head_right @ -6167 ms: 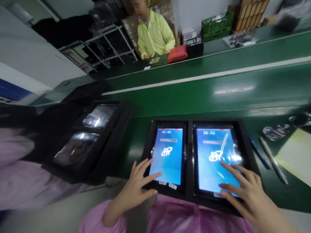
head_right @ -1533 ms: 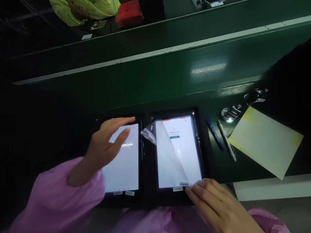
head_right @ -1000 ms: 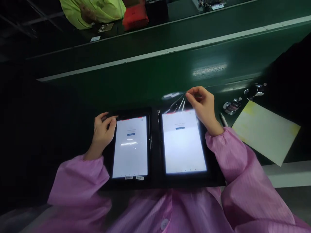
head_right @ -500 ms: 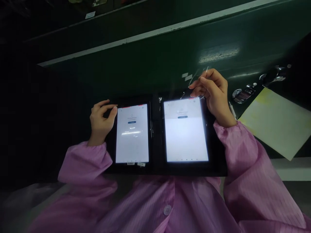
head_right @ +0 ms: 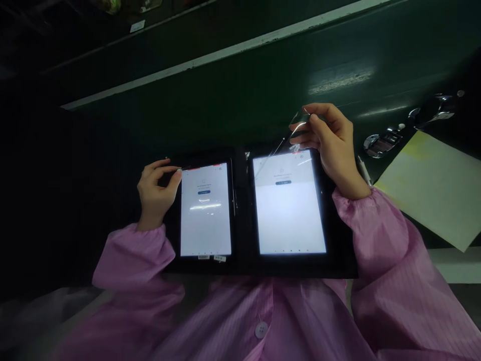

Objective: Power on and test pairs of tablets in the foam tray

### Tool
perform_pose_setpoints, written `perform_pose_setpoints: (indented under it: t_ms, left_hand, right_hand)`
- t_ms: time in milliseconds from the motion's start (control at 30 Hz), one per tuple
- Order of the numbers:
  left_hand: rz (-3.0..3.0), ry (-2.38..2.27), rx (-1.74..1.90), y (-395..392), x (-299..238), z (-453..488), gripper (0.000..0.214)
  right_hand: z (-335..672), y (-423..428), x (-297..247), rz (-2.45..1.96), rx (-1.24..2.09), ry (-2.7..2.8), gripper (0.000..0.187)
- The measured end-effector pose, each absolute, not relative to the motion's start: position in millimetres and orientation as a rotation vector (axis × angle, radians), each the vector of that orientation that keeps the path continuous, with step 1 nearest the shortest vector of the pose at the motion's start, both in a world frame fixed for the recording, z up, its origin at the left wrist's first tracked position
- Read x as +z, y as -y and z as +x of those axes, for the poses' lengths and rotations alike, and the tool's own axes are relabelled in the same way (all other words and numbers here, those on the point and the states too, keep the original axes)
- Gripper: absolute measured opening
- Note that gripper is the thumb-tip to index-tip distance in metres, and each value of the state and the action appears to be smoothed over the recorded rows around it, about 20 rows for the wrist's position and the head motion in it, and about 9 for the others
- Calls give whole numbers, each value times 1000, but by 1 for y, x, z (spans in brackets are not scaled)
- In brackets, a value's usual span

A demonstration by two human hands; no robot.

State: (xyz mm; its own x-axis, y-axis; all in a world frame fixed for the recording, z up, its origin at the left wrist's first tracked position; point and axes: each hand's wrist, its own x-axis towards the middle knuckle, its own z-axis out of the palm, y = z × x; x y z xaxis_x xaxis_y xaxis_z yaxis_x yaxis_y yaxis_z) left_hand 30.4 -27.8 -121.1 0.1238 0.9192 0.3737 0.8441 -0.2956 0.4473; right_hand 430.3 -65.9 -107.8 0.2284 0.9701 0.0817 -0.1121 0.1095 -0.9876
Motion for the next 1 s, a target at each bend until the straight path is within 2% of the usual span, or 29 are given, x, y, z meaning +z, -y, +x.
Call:
perform_pose_setpoints:
  t_ms: [167, 333, 800, 1000]
  left_hand:
    - [2240, -1792, 885, 28, -121, 30, 14]
    - [2241, -1793, 873, 28, -121, 30, 14]
    - [2203, -1772, 873, 28, -123, 29, 12]
    - [2279, -1714, 945, 29, -123, 31, 12]
  right_hand:
    - [431, 69, -105, -1087, 1032, 1031, 7]
    - [427, 73, -100, -1049, 1042, 1062, 14]
    - [421, 83, -93, -1164, 1072, 1141, 21]
    - [427, 140, -75, -1341, 1045, 1303, 11]
